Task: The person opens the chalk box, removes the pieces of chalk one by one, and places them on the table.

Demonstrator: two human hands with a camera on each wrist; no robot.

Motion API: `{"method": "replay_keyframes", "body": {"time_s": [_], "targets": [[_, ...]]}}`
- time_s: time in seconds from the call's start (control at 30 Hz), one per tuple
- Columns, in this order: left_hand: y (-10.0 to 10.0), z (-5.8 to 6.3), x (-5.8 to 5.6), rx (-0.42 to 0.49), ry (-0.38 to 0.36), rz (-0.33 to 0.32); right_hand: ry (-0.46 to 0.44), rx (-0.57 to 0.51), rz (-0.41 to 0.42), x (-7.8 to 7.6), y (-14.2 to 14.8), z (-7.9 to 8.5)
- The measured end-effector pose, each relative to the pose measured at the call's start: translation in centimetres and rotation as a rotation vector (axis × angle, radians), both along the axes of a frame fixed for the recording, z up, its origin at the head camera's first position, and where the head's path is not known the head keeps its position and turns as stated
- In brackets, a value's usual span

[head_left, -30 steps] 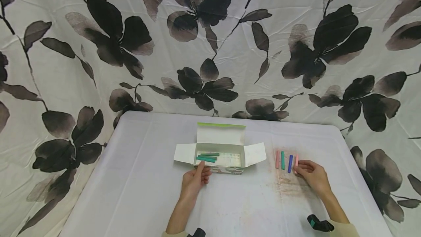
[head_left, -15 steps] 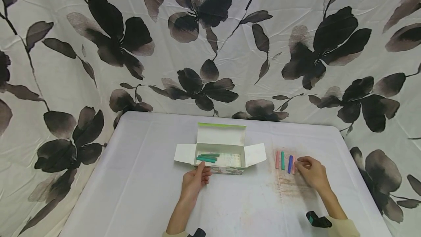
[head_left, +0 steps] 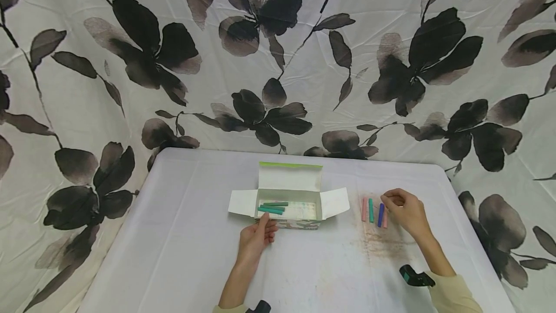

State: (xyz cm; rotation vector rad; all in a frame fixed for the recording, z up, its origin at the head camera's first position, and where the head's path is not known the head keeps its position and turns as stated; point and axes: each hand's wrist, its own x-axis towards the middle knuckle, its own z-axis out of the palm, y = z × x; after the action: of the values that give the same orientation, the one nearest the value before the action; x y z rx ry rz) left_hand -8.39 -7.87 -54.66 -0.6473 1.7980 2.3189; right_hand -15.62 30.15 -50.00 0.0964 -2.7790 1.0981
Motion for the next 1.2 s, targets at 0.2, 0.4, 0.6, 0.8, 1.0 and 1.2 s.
{"method": "replay_keyframes", "body": {"time_s": [0.2,0.4,0.6,0.8,1.0,1.2], "targets": [[-0.3,-0.4,-0.1,0.002,-0.014,0.001,0.028,-0.026,0.04,-1.0,-1.5,1.2],[-0.4,-0.5,-0.1,0.013,-0.021,0.011,0.048,-0.034,0.102,-1.7,-3.4,2.6],[-0.2,-0.2,0.0,0.007,-0.014,0.006,0.054,-0.039,0.146,-2.4,-5.2,3.6],[-0.1,-0.2,-0.1,0.001,-0.017,0.002,0.062,-0.091,0.238,-2.9,-7.8,4.2],[-0.2,-0.3,-0.1,0.003,-0.015,0.001,0.061,-0.11,0.332,-3.2,-10.9,4.3],[-0.1,-0.3,-0.1,0.013,-0.009,-0.002,0.039,-0.133,0.436,-3.3,-13.3,3.5]]}}
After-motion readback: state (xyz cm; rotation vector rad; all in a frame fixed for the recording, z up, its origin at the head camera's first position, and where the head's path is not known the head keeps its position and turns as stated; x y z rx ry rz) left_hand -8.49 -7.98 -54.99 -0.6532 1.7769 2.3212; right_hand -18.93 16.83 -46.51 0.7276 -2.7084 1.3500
